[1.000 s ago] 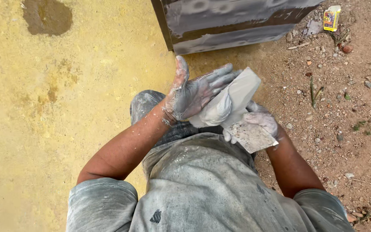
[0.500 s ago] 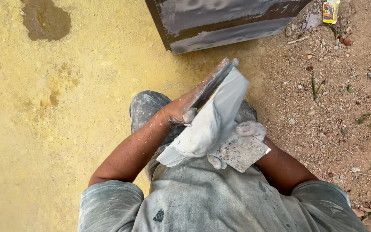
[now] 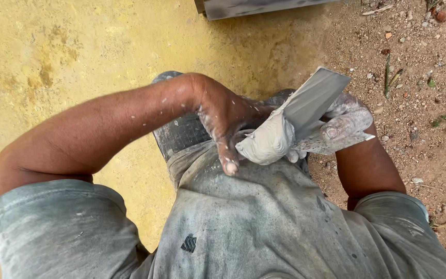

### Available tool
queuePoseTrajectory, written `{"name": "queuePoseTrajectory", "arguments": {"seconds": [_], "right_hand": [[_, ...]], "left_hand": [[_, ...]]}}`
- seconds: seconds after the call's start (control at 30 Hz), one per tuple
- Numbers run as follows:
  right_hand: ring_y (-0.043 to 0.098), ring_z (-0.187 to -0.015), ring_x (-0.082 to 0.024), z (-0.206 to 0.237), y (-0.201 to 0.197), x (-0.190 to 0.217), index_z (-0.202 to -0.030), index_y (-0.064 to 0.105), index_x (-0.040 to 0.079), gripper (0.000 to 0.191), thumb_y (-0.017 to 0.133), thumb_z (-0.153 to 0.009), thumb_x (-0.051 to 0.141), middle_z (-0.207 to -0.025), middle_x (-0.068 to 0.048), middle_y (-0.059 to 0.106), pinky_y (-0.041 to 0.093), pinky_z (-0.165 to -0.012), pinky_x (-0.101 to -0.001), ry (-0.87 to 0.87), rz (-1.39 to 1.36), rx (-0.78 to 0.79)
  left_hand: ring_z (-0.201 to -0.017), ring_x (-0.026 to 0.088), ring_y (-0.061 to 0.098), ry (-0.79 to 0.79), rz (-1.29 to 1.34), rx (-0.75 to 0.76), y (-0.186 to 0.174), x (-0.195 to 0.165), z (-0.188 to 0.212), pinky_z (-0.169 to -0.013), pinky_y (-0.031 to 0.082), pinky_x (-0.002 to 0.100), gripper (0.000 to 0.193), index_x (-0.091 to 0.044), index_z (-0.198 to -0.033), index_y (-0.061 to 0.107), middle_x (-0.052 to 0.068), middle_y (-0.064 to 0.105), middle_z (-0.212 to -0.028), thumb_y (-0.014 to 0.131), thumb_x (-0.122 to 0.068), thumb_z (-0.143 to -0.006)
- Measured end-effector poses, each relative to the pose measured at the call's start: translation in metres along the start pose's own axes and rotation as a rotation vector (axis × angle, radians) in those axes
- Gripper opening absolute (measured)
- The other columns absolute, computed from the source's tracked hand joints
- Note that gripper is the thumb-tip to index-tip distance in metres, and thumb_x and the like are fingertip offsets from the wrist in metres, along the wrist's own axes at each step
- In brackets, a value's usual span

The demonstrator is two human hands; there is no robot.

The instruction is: The person kneels on the ground and applies gray putty to the surface of a metal cabinet using a putty knife, spreading and smoothing the filler over the panel and edges, working section by section around the cabinet.

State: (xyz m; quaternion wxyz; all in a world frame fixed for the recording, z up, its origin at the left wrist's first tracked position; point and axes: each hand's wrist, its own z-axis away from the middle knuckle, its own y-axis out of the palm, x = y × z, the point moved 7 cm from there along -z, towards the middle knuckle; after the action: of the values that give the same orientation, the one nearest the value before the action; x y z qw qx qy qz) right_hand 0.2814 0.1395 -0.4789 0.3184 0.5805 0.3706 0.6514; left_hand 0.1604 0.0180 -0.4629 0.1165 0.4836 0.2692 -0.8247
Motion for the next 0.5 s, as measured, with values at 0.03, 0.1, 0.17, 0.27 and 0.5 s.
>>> {"name": "queuePoseTrajectory", "arguments": {"seconds": [0.03,0.1,0.17,0.27,0.5], "right_hand": [[0.071,-0.092,-0.049,-0.002,0.000,-0.001,-0.149,0.045,0.002,0.059,0.056,-0.100,0.032,-0.120,-0.032,0.064,0.063,-0.072,-0.0543,-0.009,-0.013,0.007],[0.071,-0.092,-0.049,-0.007,-0.004,0.002,-0.149,0.045,0.002,0.059,0.055,-0.100,0.033,-0.119,-0.032,0.065,0.063,-0.072,-0.0541,-0.047,-0.063,0.014],[0.071,-0.091,-0.048,-0.013,-0.017,0.005,-0.148,0.046,0.002,0.058,0.054,-0.100,0.034,-0.119,-0.031,0.065,0.063,-0.072,-0.0538,-0.117,-0.111,0.008],[0.071,-0.091,-0.048,-0.028,-0.055,0.004,-0.147,0.047,0.003,0.058,0.053,-0.100,0.035,-0.118,-0.030,0.066,0.062,-0.072,-0.0535,-0.237,-0.220,-0.029],[0.069,-0.075,-0.032,-0.012,-0.146,0.084,-0.143,0.050,-0.007,0.063,0.048,-0.103,0.042,-0.108,-0.024,0.070,0.060,-0.058,-0.0382,-0.649,0.102,-0.616]], "left_hand": [[-0.157,0.036,0.008,-0.124,0.077,0.019,0.000,0.021,0.006,-0.124,0.014,0.045,0.152,-0.001,-0.161,0.006,0.026,0.007,-0.168,0.093,-0.065,-0.055],[-0.156,0.032,0.014,-0.381,0.148,-0.018,-0.009,0.072,0.026,-0.124,0.019,0.043,0.158,-0.001,-0.161,0.001,0.023,0.010,-0.167,0.091,-0.066,-0.048],[-0.157,0.030,0.019,-0.521,0.210,-0.202,-0.024,0.118,0.046,-0.125,0.022,0.042,0.152,0.000,-0.160,0.006,0.021,0.016,-0.168,0.089,-0.065,-0.051],[-0.153,0.029,0.026,-0.406,0.537,-0.643,-0.038,0.160,0.052,-0.123,0.024,0.040,0.129,0.002,-0.160,0.013,0.022,0.026,-0.164,0.090,-0.047,-0.069],[-0.139,0.028,0.050,-0.028,1.143,-1.050,0.012,0.190,-0.009,-0.117,0.037,0.038,0.086,0.005,-0.153,0.036,0.019,0.055,-0.149,0.077,-0.030,-0.087]]}}
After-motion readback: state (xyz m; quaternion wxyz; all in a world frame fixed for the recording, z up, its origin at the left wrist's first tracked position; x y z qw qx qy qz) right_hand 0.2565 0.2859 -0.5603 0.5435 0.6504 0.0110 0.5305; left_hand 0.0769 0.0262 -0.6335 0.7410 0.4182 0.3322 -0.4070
